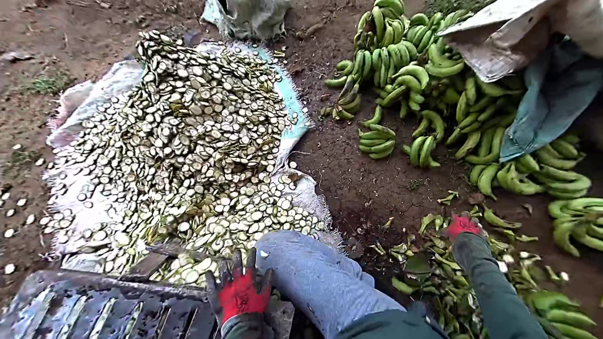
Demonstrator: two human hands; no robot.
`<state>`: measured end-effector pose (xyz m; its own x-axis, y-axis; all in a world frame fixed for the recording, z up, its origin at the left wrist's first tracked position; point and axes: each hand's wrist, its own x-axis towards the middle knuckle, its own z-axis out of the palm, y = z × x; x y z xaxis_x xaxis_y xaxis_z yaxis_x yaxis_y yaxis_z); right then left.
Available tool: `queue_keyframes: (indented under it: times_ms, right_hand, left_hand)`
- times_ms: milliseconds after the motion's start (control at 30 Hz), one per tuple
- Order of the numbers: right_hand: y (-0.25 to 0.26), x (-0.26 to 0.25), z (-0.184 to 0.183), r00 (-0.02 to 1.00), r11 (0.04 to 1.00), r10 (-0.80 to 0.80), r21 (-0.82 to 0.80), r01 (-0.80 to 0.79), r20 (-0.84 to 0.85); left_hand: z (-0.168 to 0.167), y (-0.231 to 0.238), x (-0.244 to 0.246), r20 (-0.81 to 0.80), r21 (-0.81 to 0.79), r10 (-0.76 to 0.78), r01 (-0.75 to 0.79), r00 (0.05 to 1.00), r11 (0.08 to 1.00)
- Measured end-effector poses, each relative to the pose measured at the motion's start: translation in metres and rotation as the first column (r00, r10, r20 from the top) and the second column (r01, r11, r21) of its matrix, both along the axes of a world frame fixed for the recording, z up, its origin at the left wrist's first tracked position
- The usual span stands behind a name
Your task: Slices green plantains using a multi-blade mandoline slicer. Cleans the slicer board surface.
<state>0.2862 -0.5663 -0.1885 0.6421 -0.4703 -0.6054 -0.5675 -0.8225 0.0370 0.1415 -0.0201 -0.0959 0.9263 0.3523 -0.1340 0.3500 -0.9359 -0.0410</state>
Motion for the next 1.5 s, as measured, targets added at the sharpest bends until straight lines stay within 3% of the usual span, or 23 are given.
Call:
queue_keyframes:
  times_ms: [67, 167, 300, 367, 467, 567, 633, 667, 733, 767, 800, 867, 933, 1000, 1033, 1100, 1167, 1233, 1300, 1367, 1467, 1500]
  right_hand:
    - [0.023, 0.046, -0.003, 0.995, 0.985, 0.043, 0.164, -0.057, 0.089]
    - [0.06, 0.126, -0.015, 0.973, 0.949, 0.056, 0.29, -0.121, 0.222]
    - [0.058, 0.206, -0.044, 0.862, 0.98, -0.147, 0.19, 0.061, 0.485]
    - [0.04, 0.236, -0.039, 0.789, 0.96, -0.281, 0.178, 0.219, 0.546]
    - [0.021, 0.27, -0.054, 0.735, 0.911, -0.412, 0.253, 0.325, 0.539]
    - [0.024, 0.274, -0.073, 0.801, 0.934, -0.353, 0.237, 0.268, 0.484]
    - [0.034, 0.253, -0.072, 0.75, 0.901, -0.419, 0.338, 0.273, 0.512]
    - [0.039, 0.237, -0.068, 0.656, 0.841, -0.521, 0.457, 0.288, 0.545]
    - [0.054, 0.202, -0.057, 0.38, 0.634, -0.756, 0.739, 0.227, 0.532]
    - [0.061, 0.182, -0.05, 0.266, 0.537, -0.829, 0.833, 0.134, 0.492]
    - [0.068, 0.16, -0.041, 0.216, 0.468, -0.866, 0.883, 0.03, 0.451]
    - [0.093, 0.113, -0.02, 0.239, 0.37, -0.891, 0.923, -0.11, 0.386]
    - [0.118, 0.065, -0.002, 0.301, 0.345, -0.869, 0.917, -0.202, 0.393]
    - [0.138, 0.023, 0.018, 0.327, 0.368, -0.825, 0.877, -0.307, 0.461]
    - [0.143, 0.005, 0.028, 0.333, 0.367, -0.805, 0.853, -0.371, 0.491]
    - [0.148, -0.023, 0.056, 0.371, 0.305, -0.762, 0.799, -0.518, 0.531]
    - [0.154, -0.043, 0.089, 0.472, 0.148, -0.711, 0.768, -0.623, 0.521]
    - [0.168, -0.053, 0.125, 0.633, -0.11, -0.616, 0.744, -0.659, 0.47]
    - [0.198, -0.058, 0.157, 0.743, -0.365, -0.506, 0.671, -0.645, 0.439]
    - [0.243, -0.056, 0.173, 0.781, -0.547, -0.456, 0.557, -0.625, 0.428]
    - [0.316, -0.053, 0.184, 0.809, -0.67, -0.39, 0.467, -0.576, 0.439]
    - [0.335, -0.056, 0.189, 0.828, -0.674, -0.353, 0.494, -0.548, 0.437]
  left_hand:
    - [0.003, 0.001, 0.022, -0.169, -0.062, -0.074, 0.064, 0.983, 0.996]
    - [0.012, 0.016, 0.053, -0.487, -0.153, -0.063, -0.014, 0.871, 0.988]
    - [0.014, 0.049, 0.053, -0.622, 0.164, 0.209, -0.135, 0.755, 0.977]
    - [0.025, 0.055, 0.043, -0.536, 0.216, 0.209, -0.107, 0.818, 0.971]
    - [0.054, 0.042, 0.015, -0.149, 0.168, 0.065, -0.039, 0.987, 0.985]
    - [0.058, 0.016, -0.006, 0.065, 0.159, -0.038, 0.027, 0.997, 0.987]
    - [0.056, 0.001, -0.016, 0.175, 0.175, -0.131, 0.1, 0.976, 0.979]
    - [0.054, -0.008, -0.019, 0.249, 0.188, -0.178, 0.133, 0.952, 0.973]
    - [0.052, -0.032, -0.014, 0.423, 0.154, -0.229, 0.18, 0.877, 0.972]
    - [0.051, -0.048, -0.008, 0.502, 0.074, -0.214, 0.204, 0.838, 0.976]
    - [0.048, -0.065, -0.001, 0.564, -0.049, -0.165, 0.232, 0.809, 0.972]
    - [0.046, -0.101, 0.018, 0.626, -0.372, 0.021, 0.276, 0.779, 0.886]
    - [0.043, -0.134, 0.038, 0.604, -0.643, 0.202, 0.321, 0.771, 0.695]
    - [0.041, -0.151, 0.056, 0.552, -0.759, 0.251, 0.354, 0.795, 0.546]
    - [0.041, -0.154, 0.061, 0.531, -0.776, 0.228, 0.359, 0.816, 0.519]
    - [0.045, -0.151, 0.068, 0.501, -0.725, 0.114, 0.343, 0.858, 0.597]
    - [0.06, -0.137, 0.072, 0.469, -0.564, -0.06, 0.351, 0.881, 0.748]
    - [0.091, -0.116, 0.072, 0.346, -0.392, -0.249, 0.381, 0.905, 0.838]
    - [0.127, -0.096, 0.067, 0.296, -0.347, -0.375, 0.465, 0.878, 0.814]
    - [0.15, -0.073, 0.053, 0.534, -0.47, -0.338, 0.605, 0.775, 0.643]
    - [0.173, -0.06, 0.006, 0.654, -0.747, 0.155, 0.599, 0.74, 0.289]
    - [0.172, -0.058, -0.01, 0.646, -0.763, 0.304, 0.589, 0.7, 0.264]
